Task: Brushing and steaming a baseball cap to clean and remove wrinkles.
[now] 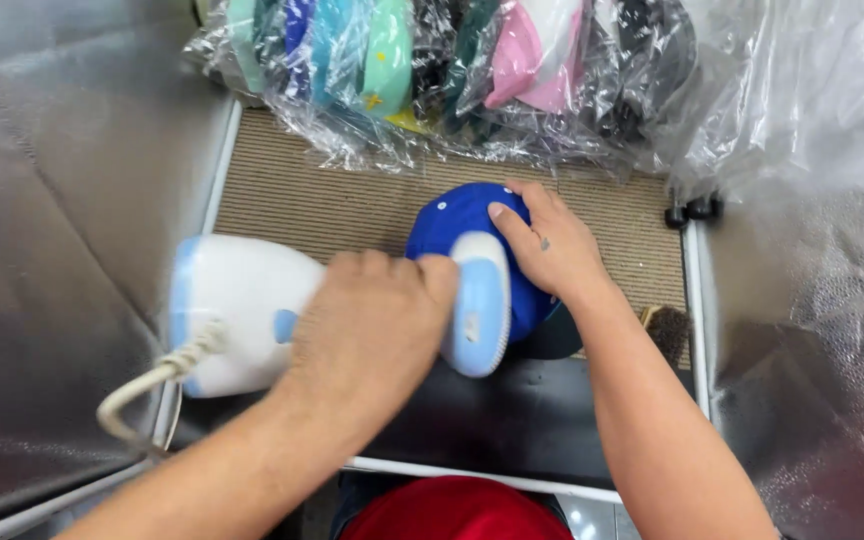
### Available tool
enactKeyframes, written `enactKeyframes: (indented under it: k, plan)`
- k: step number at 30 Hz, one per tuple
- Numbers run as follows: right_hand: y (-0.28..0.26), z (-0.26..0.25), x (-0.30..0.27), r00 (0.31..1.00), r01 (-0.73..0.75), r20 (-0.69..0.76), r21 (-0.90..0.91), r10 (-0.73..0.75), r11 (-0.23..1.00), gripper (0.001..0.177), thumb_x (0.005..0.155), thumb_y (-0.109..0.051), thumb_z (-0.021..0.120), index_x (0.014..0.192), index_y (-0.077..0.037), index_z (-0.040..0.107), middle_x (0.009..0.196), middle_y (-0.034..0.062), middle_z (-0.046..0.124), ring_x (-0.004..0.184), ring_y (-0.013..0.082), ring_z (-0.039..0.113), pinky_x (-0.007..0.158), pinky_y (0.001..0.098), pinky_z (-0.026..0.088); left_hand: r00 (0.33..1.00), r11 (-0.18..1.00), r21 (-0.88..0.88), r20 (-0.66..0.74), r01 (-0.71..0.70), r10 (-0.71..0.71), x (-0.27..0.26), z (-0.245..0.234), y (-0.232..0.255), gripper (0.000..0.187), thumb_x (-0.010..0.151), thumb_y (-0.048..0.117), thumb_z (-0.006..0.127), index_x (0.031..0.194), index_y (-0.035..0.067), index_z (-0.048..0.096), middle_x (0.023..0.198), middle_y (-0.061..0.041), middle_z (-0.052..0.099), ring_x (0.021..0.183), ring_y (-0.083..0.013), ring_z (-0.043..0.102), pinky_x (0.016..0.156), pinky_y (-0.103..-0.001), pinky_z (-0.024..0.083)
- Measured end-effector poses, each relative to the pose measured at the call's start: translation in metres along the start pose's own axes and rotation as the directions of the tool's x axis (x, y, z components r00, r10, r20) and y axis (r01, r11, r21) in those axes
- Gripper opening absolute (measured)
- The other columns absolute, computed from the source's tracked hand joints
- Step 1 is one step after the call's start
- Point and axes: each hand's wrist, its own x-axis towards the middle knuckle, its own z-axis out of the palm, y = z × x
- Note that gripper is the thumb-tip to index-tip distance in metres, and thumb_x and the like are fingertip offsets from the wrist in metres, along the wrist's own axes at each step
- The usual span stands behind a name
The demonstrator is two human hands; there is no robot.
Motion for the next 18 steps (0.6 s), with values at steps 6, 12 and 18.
enactKeyframes:
  k: [6,12,18]
  plan:
    - [0.001,-0.002,0.002,0.999,-0.018,0.039,-0.016,0.019,1.000,0.060,0.097,-0.048,0.046,0.142,-0.009,0.055,0.141,0.0129,0.060,0.127,0.0330,0.057,0.102,0.0423,0.044,0.995,0.995,-0.073,0.076,-0.064,0.070,-0.007,-0.007,0.010,0.017,0.089,0.023,0.060,0.095,0.008,0.057,0.075,-0.011,0.071,0.068,-0.0272,0.068,0.072,-0.039,0.052]
    - [0.002,-0.003,0.003,0.999,-0.017,0.033,0.045,0.015,0.999,0.056,0.096,-0.045,0.049,0.139,-0.010,0.058,0.139,0.0116,0.063,0.126,0.0311,0.058,0.102,0.0395,0.044,0.999,1.000,-0.027,-0.036,0.008,-0.009,0.002,-0.002,0.038,0.023,0.084,0.024,0.063,0.099,0.006,0.062,0.076,-0.012,0.072,0.069,-0.0261,0.065,0.070,-0.038,0.045]
    - [-0.004,-0.003,-0.001,0.999,-0.036,0.030,0.041,0.035,0.999,0.058,0.096,-0.046,0.049,0.141,-0.011,0.057,0.140,0.0106,0.062,0.126,0.0316,0.059,0.103,0.0406,0.044,0.992,0.993,0.117,0.120,0.025,-0.039,-0.008,-0.009,0.000,0.021,0.089,0.027,0.059,0.101,0.010,0.062,0.074,-0.008,0.073,0.069,-0.0250,0.070,0.069,-0.036,0.049]
